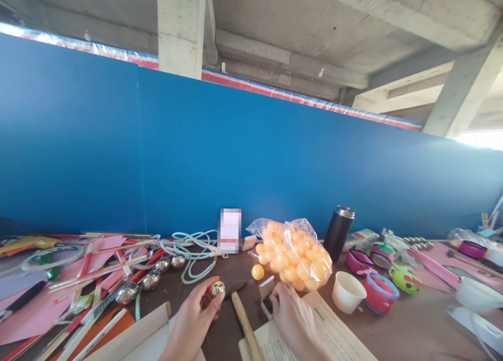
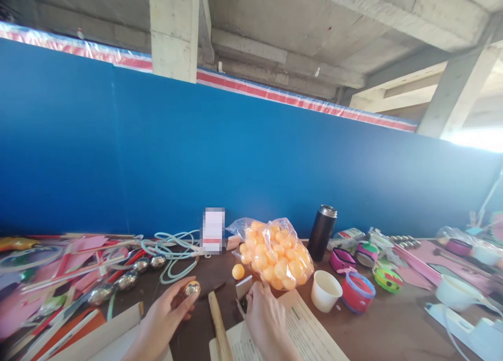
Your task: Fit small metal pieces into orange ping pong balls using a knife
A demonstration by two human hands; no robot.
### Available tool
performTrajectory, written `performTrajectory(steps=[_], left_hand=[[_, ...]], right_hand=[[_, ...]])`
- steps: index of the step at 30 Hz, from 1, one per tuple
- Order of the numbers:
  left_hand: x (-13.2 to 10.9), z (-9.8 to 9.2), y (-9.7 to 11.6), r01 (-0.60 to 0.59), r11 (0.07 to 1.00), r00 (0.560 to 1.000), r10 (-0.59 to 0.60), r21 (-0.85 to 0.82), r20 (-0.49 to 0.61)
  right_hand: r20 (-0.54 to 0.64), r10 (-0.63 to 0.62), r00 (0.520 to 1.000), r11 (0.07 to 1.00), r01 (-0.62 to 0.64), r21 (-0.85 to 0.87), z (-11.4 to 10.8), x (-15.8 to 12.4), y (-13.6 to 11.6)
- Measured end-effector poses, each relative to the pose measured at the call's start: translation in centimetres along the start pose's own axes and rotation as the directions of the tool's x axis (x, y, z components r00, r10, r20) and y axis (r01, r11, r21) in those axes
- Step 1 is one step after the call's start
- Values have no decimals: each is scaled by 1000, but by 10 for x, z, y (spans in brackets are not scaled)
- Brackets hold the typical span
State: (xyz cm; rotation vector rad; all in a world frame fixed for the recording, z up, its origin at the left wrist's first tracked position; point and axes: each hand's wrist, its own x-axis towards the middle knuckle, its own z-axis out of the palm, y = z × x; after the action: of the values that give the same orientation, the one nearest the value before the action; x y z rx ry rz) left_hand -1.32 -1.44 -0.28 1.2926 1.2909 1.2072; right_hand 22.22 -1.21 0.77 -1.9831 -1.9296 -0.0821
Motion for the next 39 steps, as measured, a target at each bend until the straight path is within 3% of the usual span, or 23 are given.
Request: performTrajectory(steps=[3,6,9,13,18,22,27,30,35,39], left_hand=[[0,1,-1,-7,1000,1000,7,-9,-9],[1,2,-1,-3,1000,1000,2,-3,-22],[2,3,1,-6,1000,1000,5,-8,-31],[1,4,6,-19,1000,998,19,-5,-56],[-2,9,11,22,998,998,-26,-61,-61],[-8,18,17,107,976,994,-105,-189,25],[-15,22,26,222,915,975,-201,-336,98],[-17,17,29,271,884,962,-230,-380,151],[-19,11,30,322,849,935,-216,-420,280],[-20,15,30,353,847,915,-223,-399,336]], right_hand=[[-83,6,997,996,1,85,-3,1,0],[-206,-30,978,939,99,331,-7,2,-2],[-222,-66,973,726,199,658,-8,-1,-11],[-15,-90,996,417,51,907,-4,-14,-32],[114,-161,980,316,-58,947,2,-26,-50],[175,-192,966,275,-118,954,2,-27,-54],[202,-200,959,185,-166,969,-4,-28,-57],[223,-217,950,176,-186,967,-7,-29,-59],[224,-205,953,64,-216,974,-12,-32,-62],[238,-223,945,60,-231,971,-18,-33,-65]])
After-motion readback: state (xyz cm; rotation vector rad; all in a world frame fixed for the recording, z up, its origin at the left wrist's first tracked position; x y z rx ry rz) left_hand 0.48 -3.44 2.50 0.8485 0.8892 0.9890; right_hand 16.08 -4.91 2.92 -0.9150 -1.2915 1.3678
